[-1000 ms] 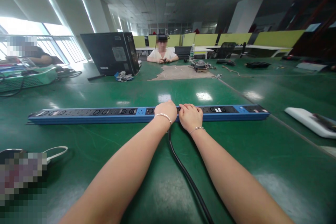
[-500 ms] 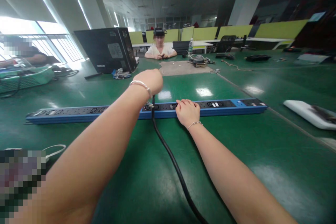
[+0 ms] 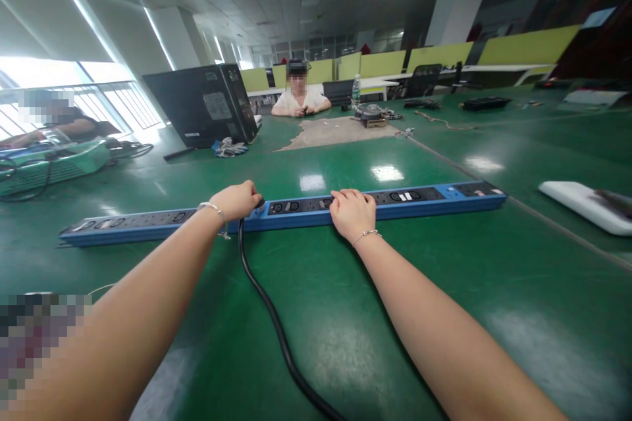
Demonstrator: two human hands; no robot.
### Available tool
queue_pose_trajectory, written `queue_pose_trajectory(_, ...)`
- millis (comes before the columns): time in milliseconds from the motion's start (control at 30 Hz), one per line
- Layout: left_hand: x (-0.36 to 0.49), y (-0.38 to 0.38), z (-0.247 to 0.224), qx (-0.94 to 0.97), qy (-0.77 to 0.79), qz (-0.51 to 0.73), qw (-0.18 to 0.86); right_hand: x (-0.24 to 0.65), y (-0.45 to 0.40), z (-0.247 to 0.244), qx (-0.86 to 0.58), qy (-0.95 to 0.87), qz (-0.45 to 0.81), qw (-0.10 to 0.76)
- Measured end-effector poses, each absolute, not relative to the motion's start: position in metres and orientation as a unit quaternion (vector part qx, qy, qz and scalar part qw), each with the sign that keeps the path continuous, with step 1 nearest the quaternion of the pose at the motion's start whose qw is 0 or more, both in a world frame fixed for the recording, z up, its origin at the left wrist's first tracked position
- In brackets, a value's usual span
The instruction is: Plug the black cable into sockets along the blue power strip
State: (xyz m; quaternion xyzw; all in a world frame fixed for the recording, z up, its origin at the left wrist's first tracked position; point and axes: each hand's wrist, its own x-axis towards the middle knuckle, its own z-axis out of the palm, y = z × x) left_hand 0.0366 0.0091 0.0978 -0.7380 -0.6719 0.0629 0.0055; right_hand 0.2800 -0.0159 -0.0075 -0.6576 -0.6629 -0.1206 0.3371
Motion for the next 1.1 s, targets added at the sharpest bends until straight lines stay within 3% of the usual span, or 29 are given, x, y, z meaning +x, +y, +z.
queue_pose_trajectory(700, 0.046, 0.007, 0.086, -0.733, -0.670, 0.113, 0.038, 0.281, -0.016, -0.007, -0.656, -0.667, -0.120, 0.332)
queue_pose_trajectory(1100, 0.050, -0.012, 0.074, -0.722, -0.686, 0.064, 0.062, 0.281, -0.016, -0.006, -0.660, -0.668, -0.111, 0.326)
